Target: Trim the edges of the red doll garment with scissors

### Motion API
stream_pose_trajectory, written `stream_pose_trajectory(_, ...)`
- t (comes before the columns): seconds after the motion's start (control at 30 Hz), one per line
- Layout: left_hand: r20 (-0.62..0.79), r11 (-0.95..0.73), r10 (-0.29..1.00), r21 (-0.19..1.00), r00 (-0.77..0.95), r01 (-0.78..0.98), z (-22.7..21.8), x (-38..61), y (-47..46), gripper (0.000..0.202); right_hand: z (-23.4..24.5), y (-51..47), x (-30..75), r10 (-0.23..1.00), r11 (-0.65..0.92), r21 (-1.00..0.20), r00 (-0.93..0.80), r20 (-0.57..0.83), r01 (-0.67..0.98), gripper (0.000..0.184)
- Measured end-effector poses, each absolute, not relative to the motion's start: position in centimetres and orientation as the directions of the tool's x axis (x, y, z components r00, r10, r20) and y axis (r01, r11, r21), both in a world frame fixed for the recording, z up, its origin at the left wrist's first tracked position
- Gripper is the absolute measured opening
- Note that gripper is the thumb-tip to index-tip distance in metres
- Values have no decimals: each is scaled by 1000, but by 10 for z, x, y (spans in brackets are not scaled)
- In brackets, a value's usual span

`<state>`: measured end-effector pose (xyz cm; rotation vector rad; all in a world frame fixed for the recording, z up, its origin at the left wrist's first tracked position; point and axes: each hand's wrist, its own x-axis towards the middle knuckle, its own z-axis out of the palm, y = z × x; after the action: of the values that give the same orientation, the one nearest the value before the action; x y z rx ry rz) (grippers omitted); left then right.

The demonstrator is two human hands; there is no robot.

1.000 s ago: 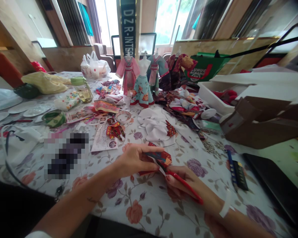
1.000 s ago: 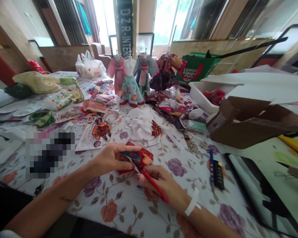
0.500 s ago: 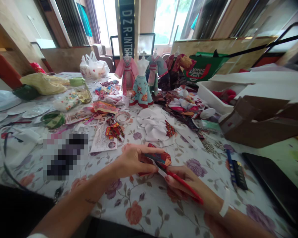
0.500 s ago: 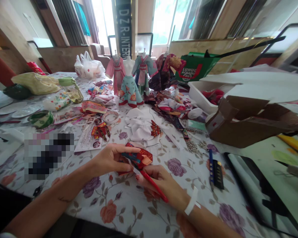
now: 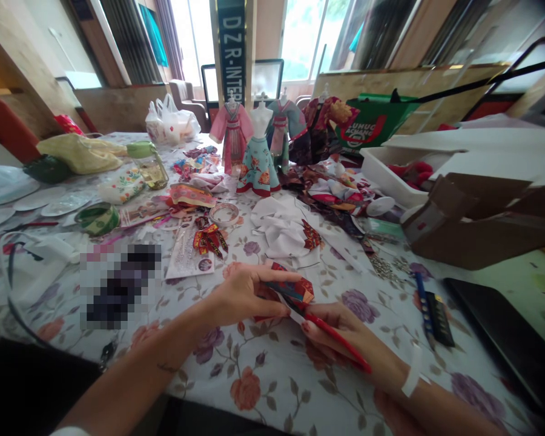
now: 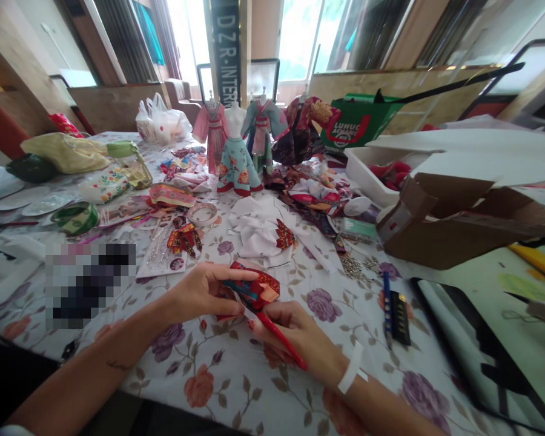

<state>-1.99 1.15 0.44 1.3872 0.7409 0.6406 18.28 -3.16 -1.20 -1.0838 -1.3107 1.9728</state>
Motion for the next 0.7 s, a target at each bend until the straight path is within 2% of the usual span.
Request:
stream_pose_trajectory(0.53,-72,92,781,996,620,0,2,-19,12,57,-12,-32,183,782,-378,-926,-540,-311,-15,47)
stream_pose_trajectory(0.7,-77,154,769,986,635,-67,1,-18,11,54,-11,-33,181,778,-402,-915,-540,-320,-37,44)
